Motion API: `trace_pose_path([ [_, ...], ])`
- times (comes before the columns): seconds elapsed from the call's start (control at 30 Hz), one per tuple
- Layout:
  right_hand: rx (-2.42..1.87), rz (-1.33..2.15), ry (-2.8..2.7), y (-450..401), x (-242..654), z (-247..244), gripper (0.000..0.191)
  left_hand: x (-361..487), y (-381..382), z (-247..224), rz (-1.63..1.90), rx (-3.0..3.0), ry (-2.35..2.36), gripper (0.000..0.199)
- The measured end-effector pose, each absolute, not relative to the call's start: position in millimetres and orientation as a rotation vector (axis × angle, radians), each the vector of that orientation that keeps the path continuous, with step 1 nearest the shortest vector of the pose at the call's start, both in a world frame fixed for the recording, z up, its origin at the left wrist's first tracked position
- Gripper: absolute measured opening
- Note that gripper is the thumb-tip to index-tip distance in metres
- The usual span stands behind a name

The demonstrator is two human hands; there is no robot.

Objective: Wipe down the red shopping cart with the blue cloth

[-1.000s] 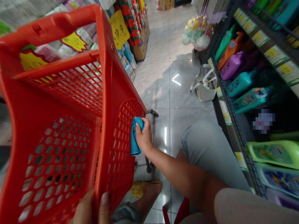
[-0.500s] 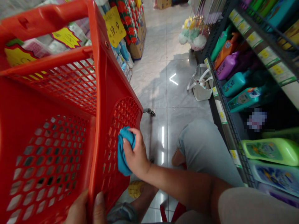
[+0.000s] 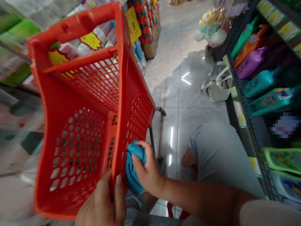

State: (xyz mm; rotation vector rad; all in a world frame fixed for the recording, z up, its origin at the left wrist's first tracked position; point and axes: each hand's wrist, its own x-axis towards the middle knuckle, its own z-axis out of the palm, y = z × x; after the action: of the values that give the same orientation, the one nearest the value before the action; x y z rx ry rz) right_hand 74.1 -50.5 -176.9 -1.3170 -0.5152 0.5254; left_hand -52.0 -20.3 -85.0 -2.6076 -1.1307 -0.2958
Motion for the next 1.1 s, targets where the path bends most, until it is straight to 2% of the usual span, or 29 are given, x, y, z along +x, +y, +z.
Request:
trace_pose_path([
  [0.23,-1.334,0.519,-0.433,-43,85,-175,0.03,-39,-22,-76,-0.292,-2.617,-1.016,0.022],
  [0.37,-1.292,0.509,-0.601,-50,83,-169,0.029,-35,-22,-77,-0.328,-2.593,-0.976,0.028],
  [0.53,-1.34,0.497,-0.489,-49,87,-171,0.03,-30,-21,-80,-0.351,-2.552,-0.969,0.031],
  [0.7,-1.26,0.508,-0.724,-72,64,-169,0.027,-27,-21,-79,-0.356,-2.536,-0.957,0.039],
  [0.93,-1.307,0.471,-0.638,-74,59,-173,0.028,-29,-19,-79,-0.341,-2.511,-1.0,0.043],
  [1.1,-1.287,0.562,-0.686,-75,55,-199,0.027,-28,-19,-79,-0.326,-2.511,-1.032,0.044],
])
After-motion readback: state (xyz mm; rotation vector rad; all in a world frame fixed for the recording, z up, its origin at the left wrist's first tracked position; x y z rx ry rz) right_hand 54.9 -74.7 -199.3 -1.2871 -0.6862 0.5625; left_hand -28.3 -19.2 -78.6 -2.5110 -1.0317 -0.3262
